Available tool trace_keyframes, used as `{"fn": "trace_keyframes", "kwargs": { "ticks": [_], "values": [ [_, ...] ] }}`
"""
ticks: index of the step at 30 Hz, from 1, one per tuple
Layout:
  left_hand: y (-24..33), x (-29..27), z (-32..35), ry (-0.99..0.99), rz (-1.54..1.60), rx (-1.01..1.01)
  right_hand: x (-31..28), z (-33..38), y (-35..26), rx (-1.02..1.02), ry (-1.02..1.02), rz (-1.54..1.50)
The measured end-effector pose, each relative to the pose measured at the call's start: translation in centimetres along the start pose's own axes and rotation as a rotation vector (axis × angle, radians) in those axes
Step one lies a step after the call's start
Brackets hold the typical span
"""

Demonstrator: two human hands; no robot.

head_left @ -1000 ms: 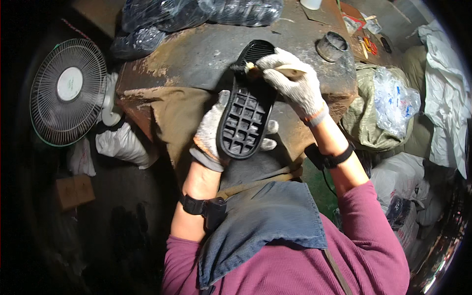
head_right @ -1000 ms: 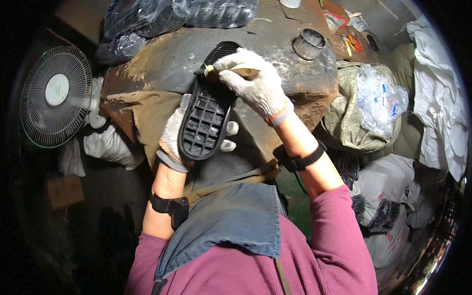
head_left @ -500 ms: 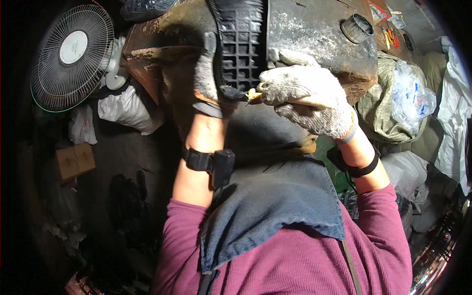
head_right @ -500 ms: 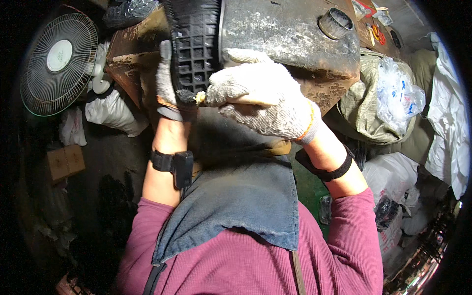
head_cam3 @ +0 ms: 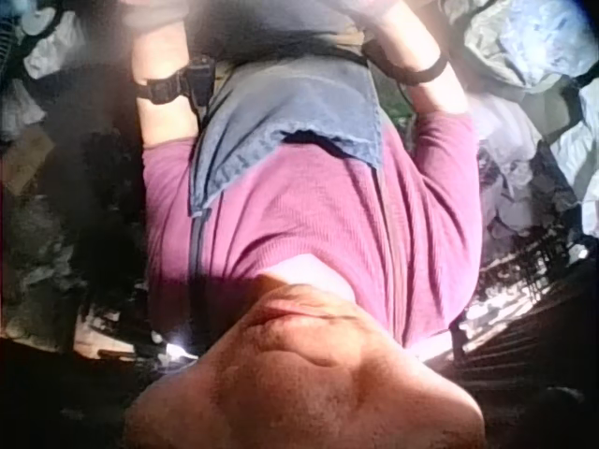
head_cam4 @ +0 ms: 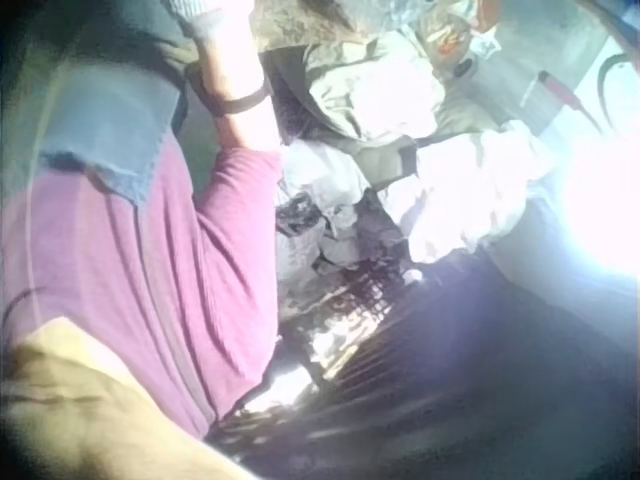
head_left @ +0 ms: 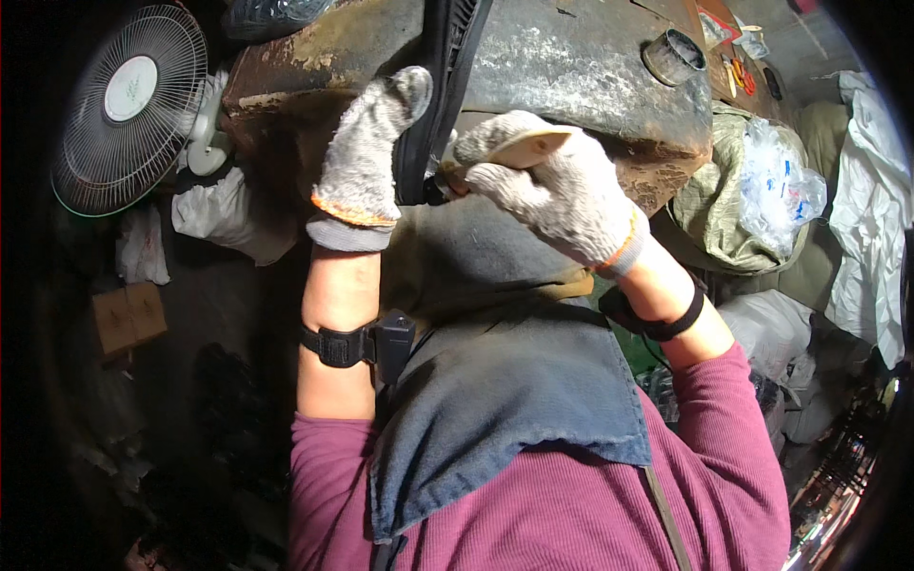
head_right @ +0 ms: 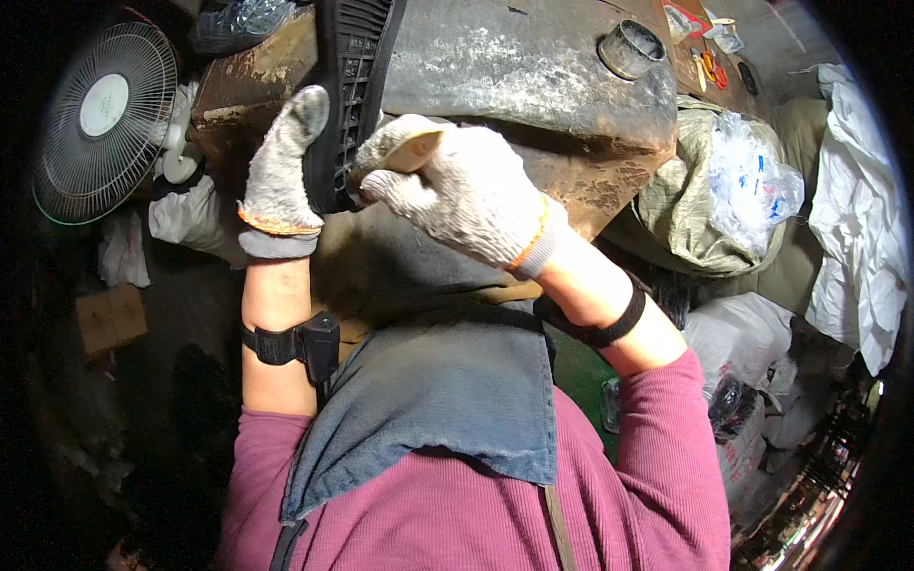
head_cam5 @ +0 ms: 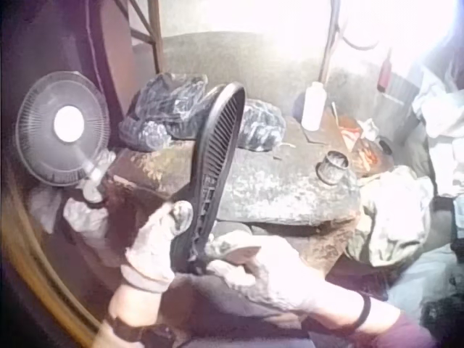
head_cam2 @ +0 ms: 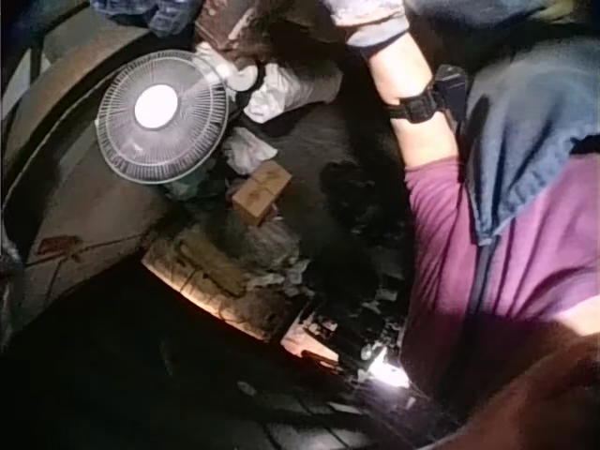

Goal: Applying a liquid glue or primer to shoe soles using a brush in a manufacturing setting.

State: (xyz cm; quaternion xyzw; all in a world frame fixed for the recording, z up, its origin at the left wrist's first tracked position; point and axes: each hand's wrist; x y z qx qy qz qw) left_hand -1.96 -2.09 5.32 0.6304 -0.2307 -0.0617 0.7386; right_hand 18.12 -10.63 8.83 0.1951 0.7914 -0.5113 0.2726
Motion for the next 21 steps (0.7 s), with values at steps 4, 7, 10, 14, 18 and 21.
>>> {"fn": "trace_keyframes", "kwargs": {
  "ticks": [4,7,10,14,18,21],
  "values": [
    [-4.0,-1.0,0.3,0.067,-0.107,0.163,-1.1,-2.1,1.7,-0.029,-0.001,0.133],
    [-5.3,0.5,-0.5,0.023,-0.180,0.167,-4.6,-4.3,6.9,-0.226,0.155,0.458],
    [-5.8,1.5,-1.2,-0.043,-0.398,0.267,-9.2,-7.5,10.8,-0.243,0.153,0.770],
    [-4.1,2.0,0.6,-0.096,0.481,-0.148,-7.7,-7.9,5.7,-0.289,0.069,0.641],
    [-9.5,-2.2,-0.3,0.199,-0.293,0.258,-0.9,-2.4,4.4,-0.332,0.126,0.255],
    [-7.7,0.2,0.3,0.110,-0.349,0.157,0.7,2.0,4.4,-0.130,0.068,0.019]
  ]
}}
Point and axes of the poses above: each hand's wrist, its own z-axis away from the middle knuckle, its own x-axis out of the palm, y = z × x, and after that the axes turned 2 degrees about x, right-handed
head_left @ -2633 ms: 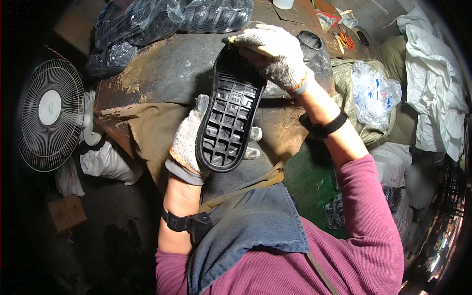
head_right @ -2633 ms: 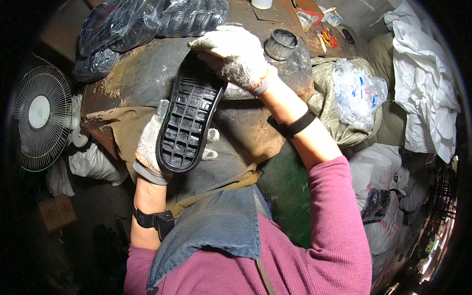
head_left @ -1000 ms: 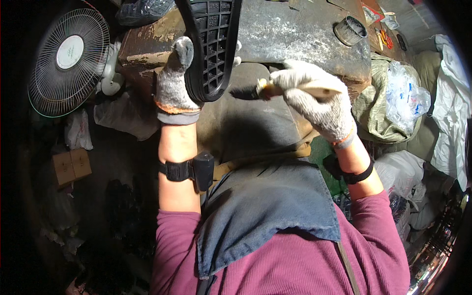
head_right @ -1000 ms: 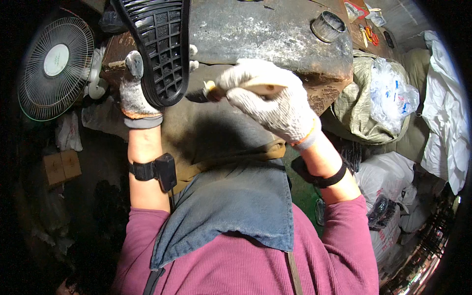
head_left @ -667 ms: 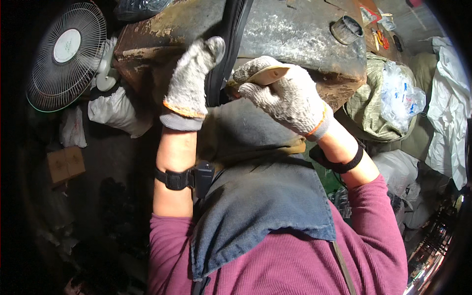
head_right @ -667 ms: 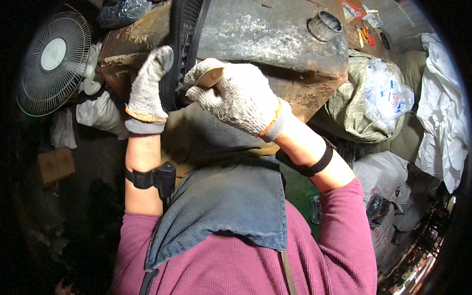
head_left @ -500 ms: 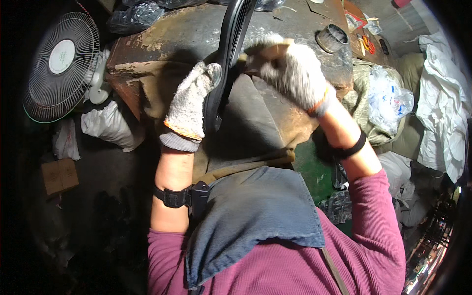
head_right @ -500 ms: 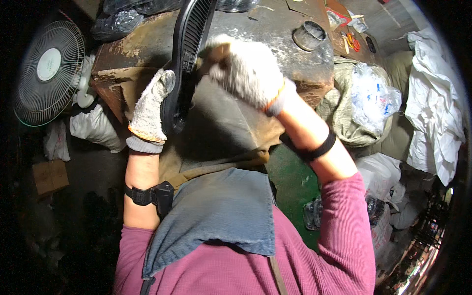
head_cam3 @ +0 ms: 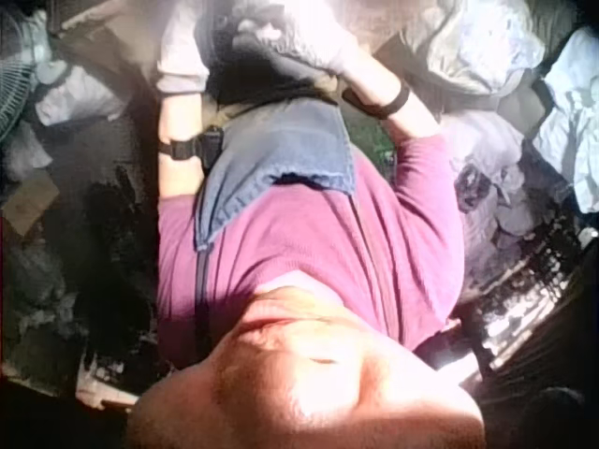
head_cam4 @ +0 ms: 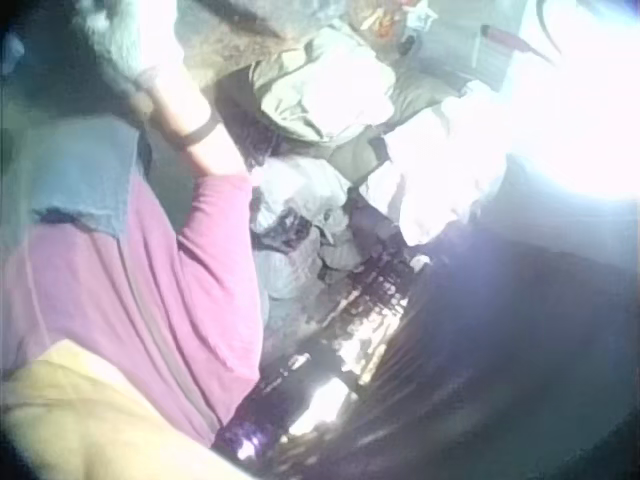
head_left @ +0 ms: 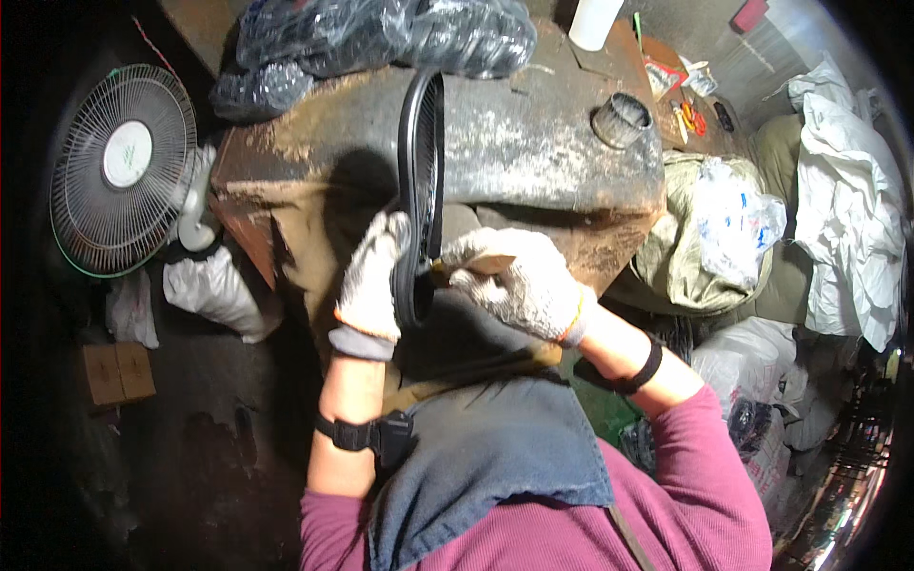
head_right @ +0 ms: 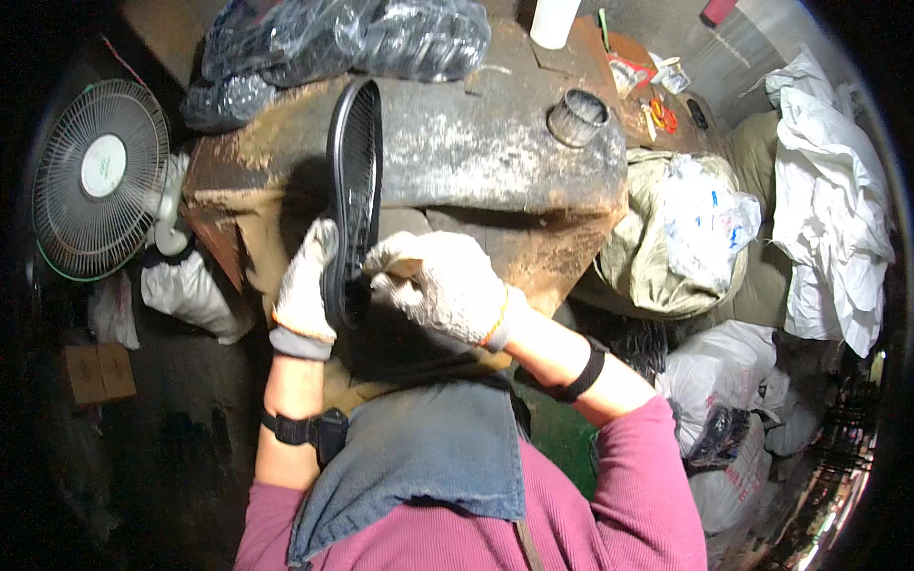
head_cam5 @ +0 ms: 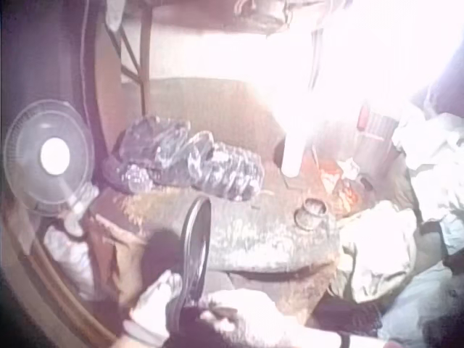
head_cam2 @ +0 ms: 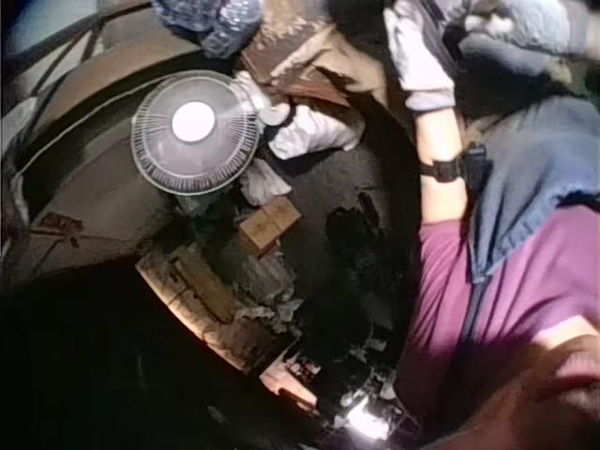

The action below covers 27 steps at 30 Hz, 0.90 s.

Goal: Applying a liquid glue or primer to shoe soles using a brush in a manufacturing setting.

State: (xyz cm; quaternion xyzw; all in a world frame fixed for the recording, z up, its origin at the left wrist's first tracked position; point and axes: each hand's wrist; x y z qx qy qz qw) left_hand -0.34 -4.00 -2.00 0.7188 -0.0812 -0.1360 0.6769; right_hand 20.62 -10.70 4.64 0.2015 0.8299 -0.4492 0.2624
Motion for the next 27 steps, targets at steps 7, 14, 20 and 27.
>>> {"fn": "trace_keyframes", "kwargs": {
  "ticks": [7,14,20,27],
  "values": [
    [4.8,0.9,2.6,-0.197,0.895,-0.457,-4.3,-7.2,5.1,0.032,0.371,0.397],
    [3.4,0.4,3.6,-0.268,1.137,-0.612,-2.4,-5.6,4.1,-0.017,0.425,0.336],
    [4.6,0.4,3.3,-0.523,1.548,-0.666,-2.2,-9.5,4.7,0.053,0.388,0.354],
    [3.7,-0.3,3.7,-0.526,1.553,-0.514,-0.4,-7.8,5.5,0.173,0.629,-0.287]
  ]
}}
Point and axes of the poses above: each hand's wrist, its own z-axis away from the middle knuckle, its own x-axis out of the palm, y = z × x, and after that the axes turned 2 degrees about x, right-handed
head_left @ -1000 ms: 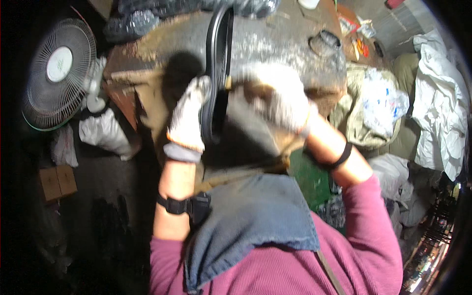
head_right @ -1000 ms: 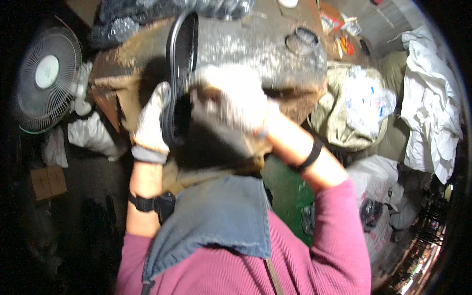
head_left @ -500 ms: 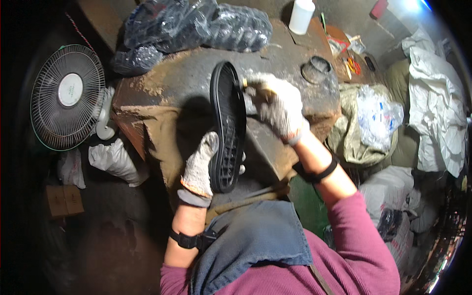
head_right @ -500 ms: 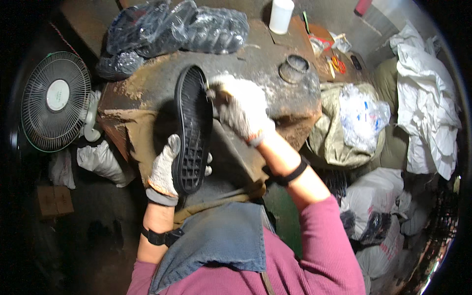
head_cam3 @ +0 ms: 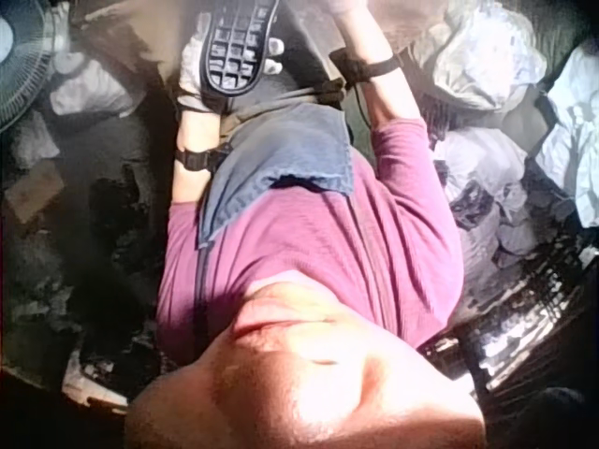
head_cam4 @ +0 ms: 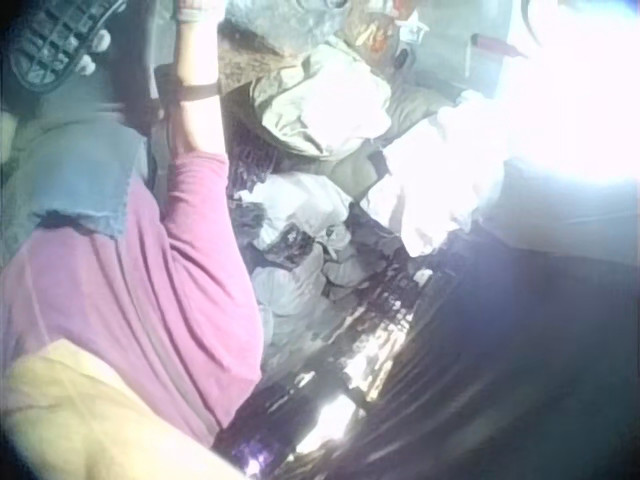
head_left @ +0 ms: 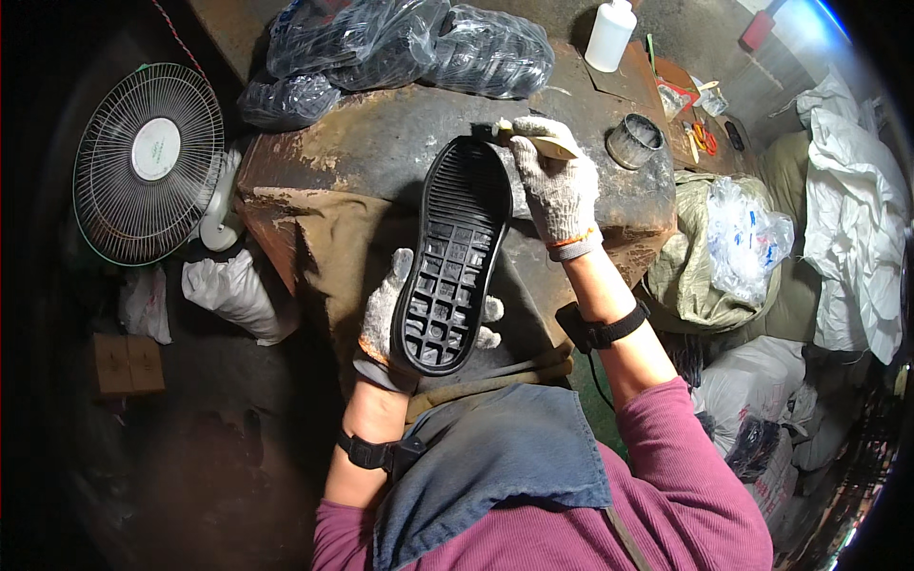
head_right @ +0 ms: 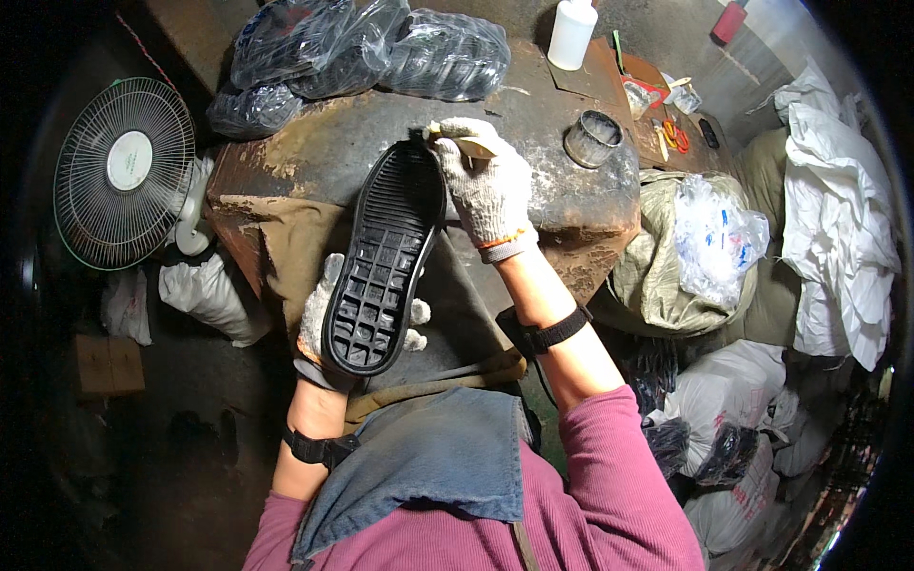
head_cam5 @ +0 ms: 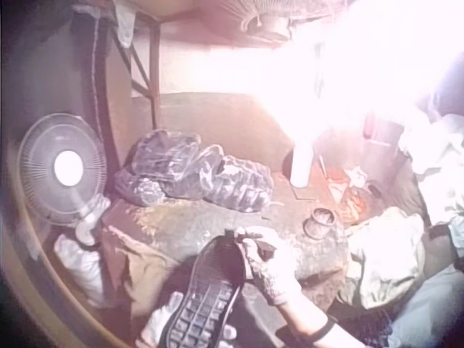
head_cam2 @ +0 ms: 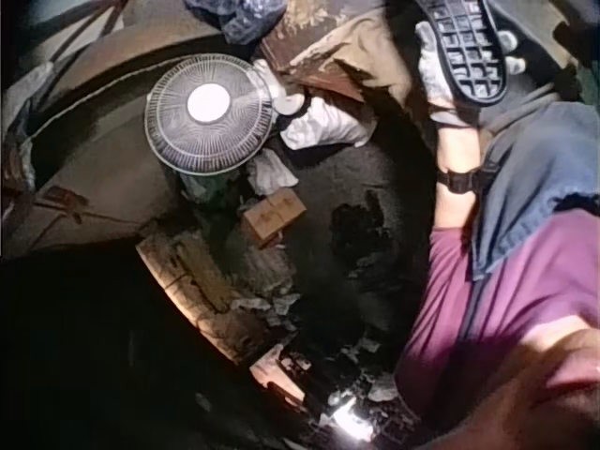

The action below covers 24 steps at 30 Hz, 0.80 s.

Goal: Applying a liquid glue or primer to shoe soles using a brush in a manufacturing setting.

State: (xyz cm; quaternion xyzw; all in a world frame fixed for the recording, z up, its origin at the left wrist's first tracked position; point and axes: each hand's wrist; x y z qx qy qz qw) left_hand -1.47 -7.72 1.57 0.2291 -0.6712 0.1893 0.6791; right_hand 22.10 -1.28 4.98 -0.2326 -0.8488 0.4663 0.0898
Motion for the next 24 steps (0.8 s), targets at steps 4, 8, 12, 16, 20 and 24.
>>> {"fn": "trace_keyframes", "kwargs": {
  "ticks": [4,8,12,16,20,24],
  "values": [
    [0.0,0.0,0.8,0.071,-0.004,-0.058,0.7,1.0,0.0,0.004,-0.150,0.206],
    [0.1,-1.2,1.1,0.033,-0.020,-0.003,1.2,2.8,-1.1,-0.190,-0.438,0.109],
    [-0.3,-1.3,1.3,0.038,0.023,-0.038,1.4,0.3,0.6,-0.380,-0.172,0.351],
    [-0.4,-0.8,1.6,0.048,0.074,-0.078,0.9,0.6,1.1,-0.104,-0.194,0.366],
    [-0.5,-0.8,1.2,0.040,0.013,-0.008,1.0,2.2,-1.5,-0.162,-0.090,0.035],
    [-0.4,0.1,0.6,0.060,-0.008,-0.005,0.5,1.4,-0.8,-0.129,-0.267,0.205]
  ]
}}
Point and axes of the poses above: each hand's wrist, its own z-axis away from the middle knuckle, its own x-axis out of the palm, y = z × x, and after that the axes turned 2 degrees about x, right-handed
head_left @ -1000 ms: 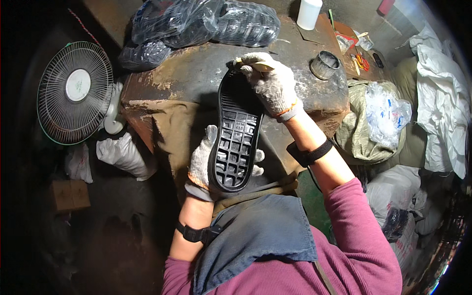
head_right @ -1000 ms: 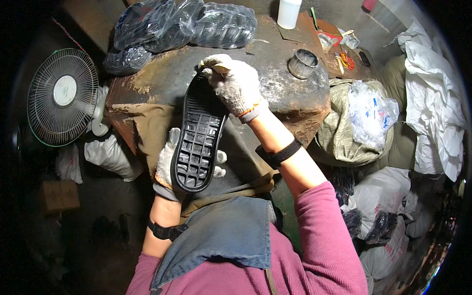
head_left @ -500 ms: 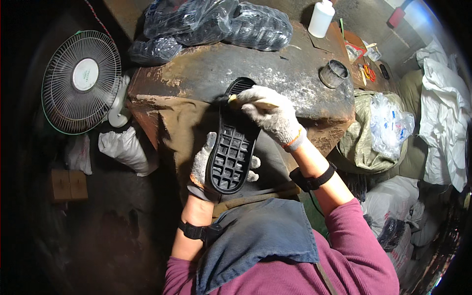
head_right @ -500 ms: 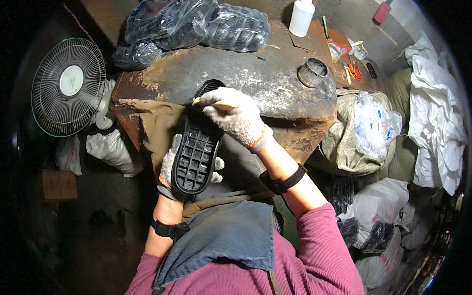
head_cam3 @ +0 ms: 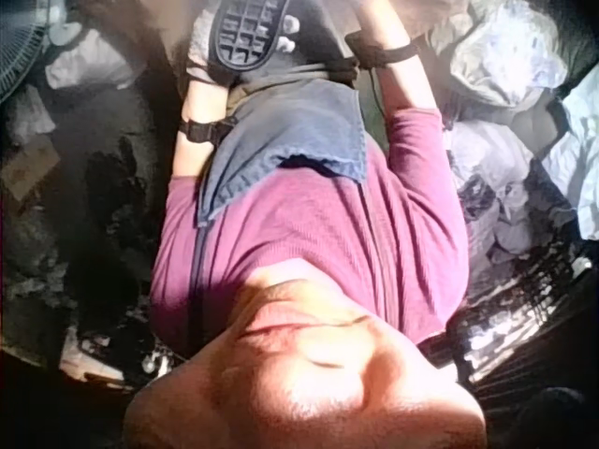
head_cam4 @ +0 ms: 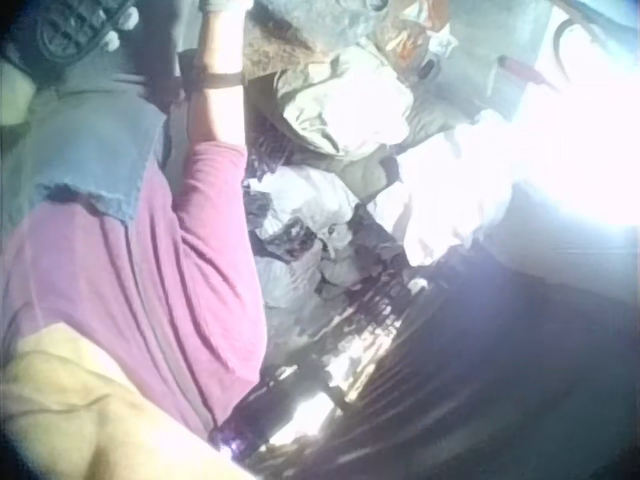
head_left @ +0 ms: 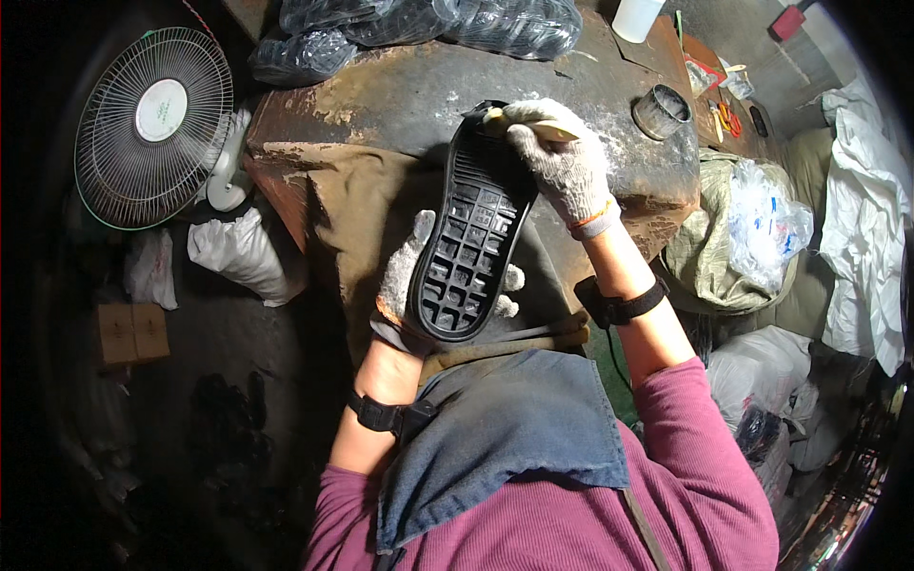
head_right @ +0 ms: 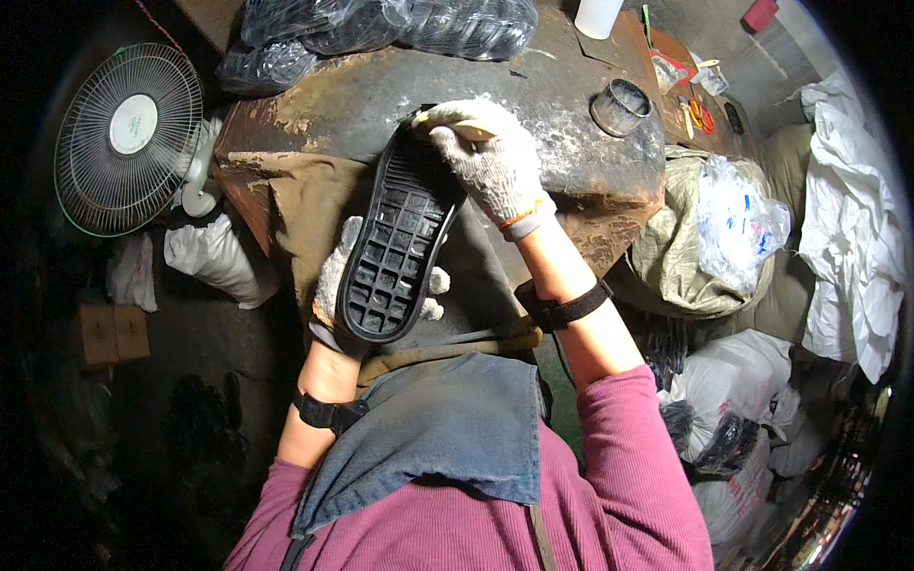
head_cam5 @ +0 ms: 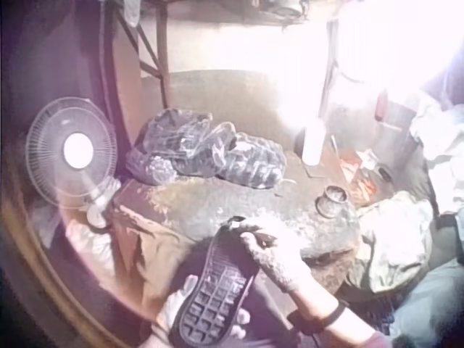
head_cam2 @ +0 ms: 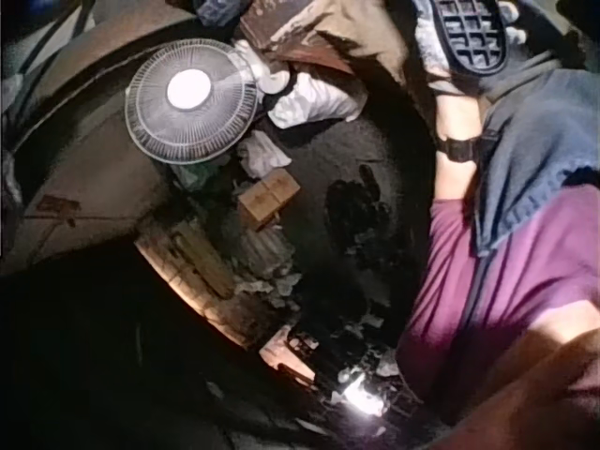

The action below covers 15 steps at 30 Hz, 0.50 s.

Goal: Applying a liquid glue or primer to shoe soles using a brush in a manufacturing setting.

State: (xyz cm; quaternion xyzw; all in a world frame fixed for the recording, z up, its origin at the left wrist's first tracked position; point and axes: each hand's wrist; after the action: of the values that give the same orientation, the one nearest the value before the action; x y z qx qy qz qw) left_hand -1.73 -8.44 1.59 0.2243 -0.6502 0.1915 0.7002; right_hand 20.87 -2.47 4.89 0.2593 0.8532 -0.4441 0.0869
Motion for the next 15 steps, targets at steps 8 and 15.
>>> {"fn": "trace_keyframes", "kwargs": {
  "ticks": [8,15],
  "values": [
    [1.7,-2.9,-0.2,0.005,-0.386,0.230,0.6,3.9,-3.7,-0.185,-0.230,-0.092],
    [0.0,-1.7,1.1,0.266,-0.941,0.681,1.4,7.5,-8.1,-0.265,-0.377,-0.103]
  ]
}}
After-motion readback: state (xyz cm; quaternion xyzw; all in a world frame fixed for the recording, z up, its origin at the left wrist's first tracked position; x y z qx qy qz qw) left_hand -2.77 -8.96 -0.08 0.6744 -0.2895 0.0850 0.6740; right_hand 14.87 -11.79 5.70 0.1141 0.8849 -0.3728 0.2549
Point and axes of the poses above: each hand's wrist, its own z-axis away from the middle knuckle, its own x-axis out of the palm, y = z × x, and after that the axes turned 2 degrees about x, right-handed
